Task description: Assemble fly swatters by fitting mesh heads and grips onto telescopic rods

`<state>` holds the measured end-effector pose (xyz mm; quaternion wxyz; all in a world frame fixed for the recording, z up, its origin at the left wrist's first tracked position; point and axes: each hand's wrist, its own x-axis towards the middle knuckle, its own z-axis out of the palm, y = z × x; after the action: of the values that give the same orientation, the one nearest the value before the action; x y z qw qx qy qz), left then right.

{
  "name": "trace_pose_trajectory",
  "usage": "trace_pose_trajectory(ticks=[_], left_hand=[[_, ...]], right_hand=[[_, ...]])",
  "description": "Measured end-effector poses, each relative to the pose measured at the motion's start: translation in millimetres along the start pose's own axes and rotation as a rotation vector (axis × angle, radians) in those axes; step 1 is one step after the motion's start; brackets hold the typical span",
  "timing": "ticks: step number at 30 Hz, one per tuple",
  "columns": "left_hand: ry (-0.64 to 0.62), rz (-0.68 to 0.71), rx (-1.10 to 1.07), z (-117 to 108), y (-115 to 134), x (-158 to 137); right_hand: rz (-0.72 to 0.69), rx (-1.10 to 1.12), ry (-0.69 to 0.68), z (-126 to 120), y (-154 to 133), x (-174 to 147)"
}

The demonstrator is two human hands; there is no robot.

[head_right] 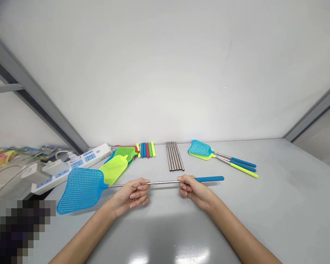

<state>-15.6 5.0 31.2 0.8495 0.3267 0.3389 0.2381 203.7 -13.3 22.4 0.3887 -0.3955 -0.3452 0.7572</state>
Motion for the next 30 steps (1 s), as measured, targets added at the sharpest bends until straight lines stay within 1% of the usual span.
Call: trace_pose_trajectory(ticks=[8, 20, 30], left_hand=[[0.002, -0.008, -0.003, -3.9, -0.7, 1.6], [0.025, -0.032, 0.008, -4.8, 2.6, 0.9], [0.049, -0.04, 0.011, -5.6, 6.8, -0.3]], right_hand=[[0.012, 0.037, 0.026, -2.2, 0.7, 1.5], [0.056, 0.089, 0.011, -7.2, 0.7, 3.4], [0.066, 0.124, 0.0, -10.8, -1.1, 3.5]])
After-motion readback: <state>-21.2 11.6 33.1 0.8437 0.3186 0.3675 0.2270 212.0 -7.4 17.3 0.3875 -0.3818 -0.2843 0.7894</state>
